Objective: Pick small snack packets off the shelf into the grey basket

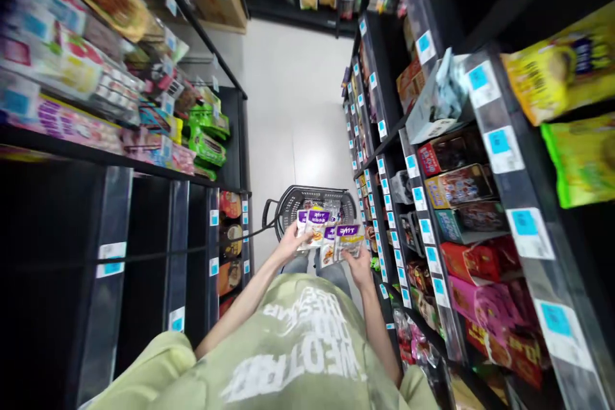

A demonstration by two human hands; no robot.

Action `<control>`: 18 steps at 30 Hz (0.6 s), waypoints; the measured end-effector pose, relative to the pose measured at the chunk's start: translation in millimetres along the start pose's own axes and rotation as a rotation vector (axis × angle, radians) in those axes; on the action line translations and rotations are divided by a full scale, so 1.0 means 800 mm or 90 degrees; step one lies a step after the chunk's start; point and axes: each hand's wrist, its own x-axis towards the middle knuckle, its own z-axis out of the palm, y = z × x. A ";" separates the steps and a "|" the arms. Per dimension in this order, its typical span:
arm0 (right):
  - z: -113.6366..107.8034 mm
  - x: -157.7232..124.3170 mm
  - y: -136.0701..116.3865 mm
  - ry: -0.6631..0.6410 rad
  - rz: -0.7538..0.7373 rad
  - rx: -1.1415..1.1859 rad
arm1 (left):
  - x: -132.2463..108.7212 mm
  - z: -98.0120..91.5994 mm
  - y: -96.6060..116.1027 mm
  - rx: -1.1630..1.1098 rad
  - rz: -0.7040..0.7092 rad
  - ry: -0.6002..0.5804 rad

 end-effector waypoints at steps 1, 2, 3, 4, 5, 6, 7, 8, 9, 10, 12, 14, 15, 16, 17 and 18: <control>0.001 -0.011 -0.007 0.015 0.008 0.120 | -0.009 0.005 0.006 0.020 0.009 -0.015; 0.003 -0.022 -0.013 0.028 0.011 0.205 | -0.018 0.009 0.012 0.038 0.025 -0.026; 0.006 -0.032 -0.018 0.039 0.010 0.248 | -0.026 0.013 0.017 0.052 0.045 -0.034; 0.011 -0.042 -0.024 0.053 0.007 0.281 | -0.034 0.016 0.022 0.066 0.066 -0.040; 0.016 -0.053 -0.030 0.068 0.005 0.314 | -0.041 0.017 0.027 0.080 0.084 -0.046; 0.022 -0.063 -0.037 0.084 0.002 0.348 | -0.049 0.018 0.031 0.092 0.099 -0.053; 0.028 -0.073 -0.044 0.099 -0.001 0.381 | -0.056 0.018 0.036 0.102 0.111 -0.061; 0.035 -0.083 -0.050 0.112 -0.005 0.409 | -0.064 0.017 0.040 0.109 0.121 -0.070; 0.042 -0.093 -0.057 0.125 -0.010 0.432 | -0.072 0.016 0.044 0.115 0.133 -0.078; 0.050 -0.103 -0.063 0.141 -0.016 0.448 | -0.081 0.014 0.048 0.123 0.148 -0.087; 0.064 -0.120 -0.072 0.187 -0.026 0.457 | -0.097 0.009 0.054 0.143 0.192 -0.099; 0.078 -0.136 -0.078 0.245 -0.031 0.446 | -0.113 0.003 0.057 0.163 0.246 -0.100; 0.084 -0.144 -0.079 0.273 -0.032 0.438 | -0.120 -0.001 0.058 0.171 0.266 -0.100; 0.089 -0.152 -0.080 0.297 -0.033 0.429 | -0.126 -0.005 0.057 0.175 0.276 -0.106; 0.095 -0.160 -0.081 0.318 -0.037 0.422 | -0.132 -0.008 0.057 0.177 0.277 -0.120; 0.100 -0.168 -0.082 0.335 -0.041 0.417 | -0.137 -0.013 0.055 0.176 0.272 -0.142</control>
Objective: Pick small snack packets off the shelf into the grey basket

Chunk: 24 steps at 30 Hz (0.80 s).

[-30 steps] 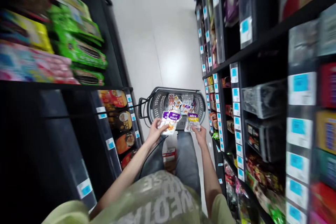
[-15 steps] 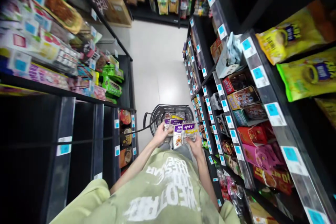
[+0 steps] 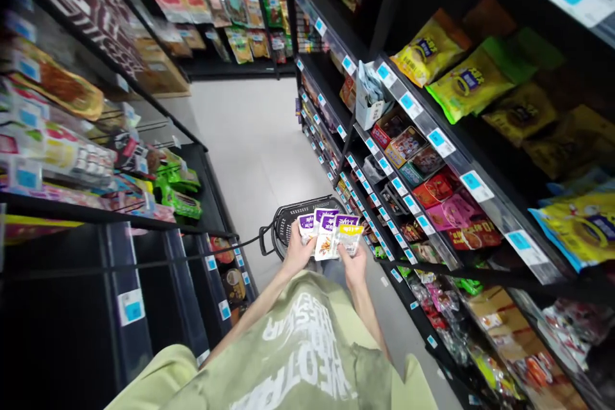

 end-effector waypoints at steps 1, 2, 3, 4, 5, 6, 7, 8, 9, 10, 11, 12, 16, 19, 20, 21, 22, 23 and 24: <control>0.000 -0.010 0.000 0.015 -0.010 -0.003 | -0.006 -0.003 0.000 -0.012 -0.004 -0.026; -0.001 -0.021 0.000 0.029 -0.017 -0.009 | -0.011 -0.005 -0.001 -0.031 -0.010 -0.053; -0.001 -0.032 0.000 0.043 -0.021 -0.015 | -0.017 -0.008 -0.001 -0.051 -0.018 -0.077; -0.001 -0.044 0.000 0.056 -0.023 -0.023 | -0.023 -0.009 0.000 -0.070 -0.027 -0.096; -0.001 -0.055 0.000 0.069 -0.026 -0.029 | -0.029 -0.011 0.000 -0.088 -0.039 -0.108; -0.001 -0.067 0.000 0.082 -0.031 -0.035 | -0.035 -0.011 0.002 -0.104 -0.052 -0.118; -0.001 -0.078 0.001 0.092 -0.039 -0.040 | -0.042 -0.011 0.003 -0.117 -0.063 -0.126; -0.001 -0.088 0.001 0.099 -0.050 -0.044 | -0.049 -0.011 0.006 -0.125 -0.070 -0.137; -0.002 -0.098 0.002 0.104 -0.062 -0.048 | -0.056 -0.010 0.009 -0.125 -0.071 -0.150; -0.003 -0.107 0.004 0.103 -0.076 -0.054 | -0.063 -0.009 0.012 -0.117 -0.066 -0.164; -0.005 -0.116 0.005 0.098 -0.088 -0.065 | -0.068 -0.009 0.015 -0.099 -0.057 -0.179; -0.007 -0.124 0.006 0.091 -0.102 -0.079 | -0.072 -0.008 0.018 -0.077 -0.046 -0.194; -0.025 -0.152 0.004 0.070 -0.160 -0.149 | -0.080 -0.004 0.029 -0.035 -0.018 -0.254; -0.043 -0.170 -0.007 0.052 -0.207 -0.192 | -0.081 0.004 0.034 -0.059 -0.017 -0.308; -0.050 -0.175 -0.012 0.046 -0.223 -0.201 | -0.082 0.007 0.036 -0.062 -0.017 -0.321; -0.056 -0.179 -0.017 0.042 -0.238 -0.205 | -0.083 0.012 0.037 -0.061 -0.019 -0.333; -0.062 -0.183 -0.021 0.041 -0.251 -0.205 | -0.085 0.016 0.038 -0.058 -0.021 -0.345; -0.067 -0.187 -0.026 0.044 -0.261 -0.202 | -0.087 0.022 0.039 -0.055 -0.024 -0.358; -0.072 -0.190 -0.029 0.052 -0.268 -0.193 | -0.089 0.028 0.039 -0.055 -0.029 -0.370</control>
